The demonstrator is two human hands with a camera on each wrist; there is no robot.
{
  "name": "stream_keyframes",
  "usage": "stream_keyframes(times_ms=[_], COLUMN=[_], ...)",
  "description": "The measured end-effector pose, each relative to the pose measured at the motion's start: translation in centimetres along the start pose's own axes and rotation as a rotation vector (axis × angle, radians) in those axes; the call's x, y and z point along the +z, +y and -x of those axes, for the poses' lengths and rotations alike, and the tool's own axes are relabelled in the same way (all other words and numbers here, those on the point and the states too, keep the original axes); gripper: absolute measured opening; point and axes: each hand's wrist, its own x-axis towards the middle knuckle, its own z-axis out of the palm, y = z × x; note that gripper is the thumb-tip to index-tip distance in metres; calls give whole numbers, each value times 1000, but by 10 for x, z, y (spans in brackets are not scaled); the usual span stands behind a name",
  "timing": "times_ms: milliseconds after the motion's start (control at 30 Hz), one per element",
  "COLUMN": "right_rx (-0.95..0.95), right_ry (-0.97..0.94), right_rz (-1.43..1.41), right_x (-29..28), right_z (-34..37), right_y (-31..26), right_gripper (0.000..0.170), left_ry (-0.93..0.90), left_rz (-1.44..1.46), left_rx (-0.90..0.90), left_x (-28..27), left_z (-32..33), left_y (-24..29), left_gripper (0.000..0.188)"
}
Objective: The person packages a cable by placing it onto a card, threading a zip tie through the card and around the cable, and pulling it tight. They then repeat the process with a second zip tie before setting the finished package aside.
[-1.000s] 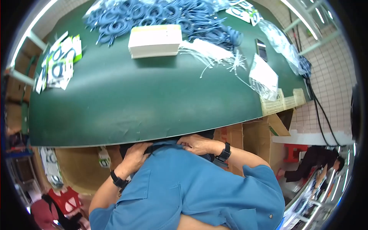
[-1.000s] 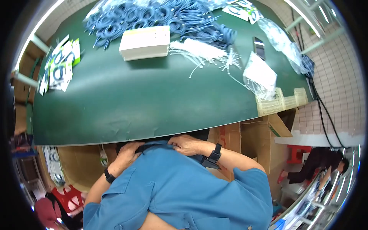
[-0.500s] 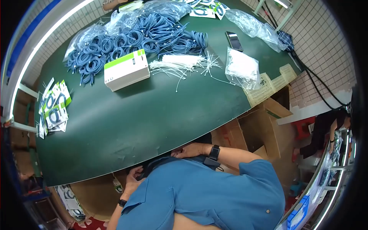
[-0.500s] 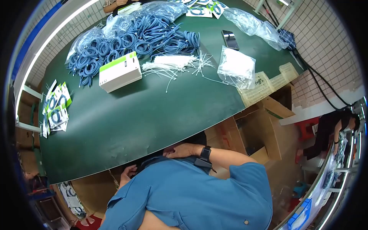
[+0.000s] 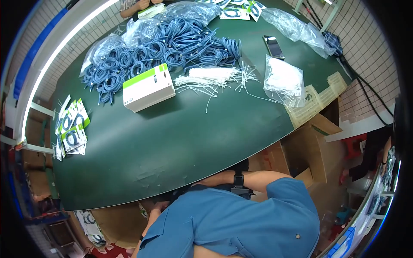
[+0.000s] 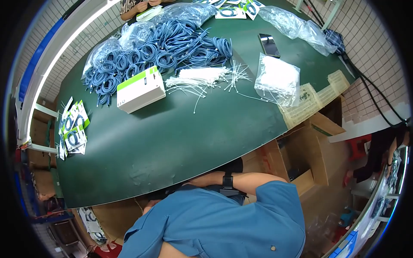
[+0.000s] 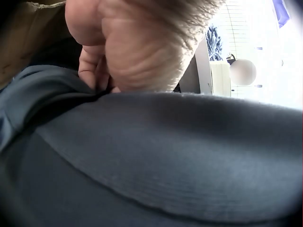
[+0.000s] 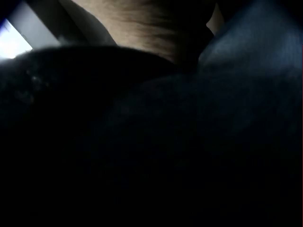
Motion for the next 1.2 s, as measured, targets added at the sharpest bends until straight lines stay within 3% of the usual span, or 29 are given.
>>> stream_keyframes(times_ms=[33,133,167,300,400,467,500,567,600,733,833,967,1100,1133,1200], right_rx=[-6,-46,-49,-28,37,-85,-77,224,378,431,445,330,392,406,396], right_ry=[3,-301,-303,-224,-96,144,132,-10,-77,86,29,46,-49,-113,-195], right_rz=[-6,-6,-9,-344,-153,-37,-46,-94,-118,-438,-277,-121,51,112,185], right_x=[4,27,29,22,-20,-19,-19,-35,-38,-24,-37,-49,-80,-90,-111], right_z=[-7,-24,-22,-14,18,43,48,54,58,82,90,109,108,107,97], right_y=[5,32,38,42,40,55,48,16,8,14,-14,-44,-124,-141,-173], right_gripper=[34,38,38,39,43,37,37,34,33,27,29,33,32,30,28], left_ry=[4,-41,-55,-107,-154,-264,-266,-382,-387,-404,-412,-498,-480,-463,-305], left_rz=[-8,-9,-5,4,38,181,189,498,504,203,27,-97,-99,-95,-147], left_rx=[-2,-33,-43,-95,-133,-71,-86,-128,-130,-168,54,150,332,340,529], left_x=[-3,-11,-12,-25,-21,-21,-23,-32,-32,-39,-56,-80,-109,-115,-131], left_z=[0,1,1,6,14,7,4,-9,-11,-3,9,21,7,-4,-27], left_y=[3,11,13,21,27,67,72,79,86,123,154,203,245,252,264], left_gripper=[34,35,36,37,38,35,35,37,37,41,44,43,39,39,32])
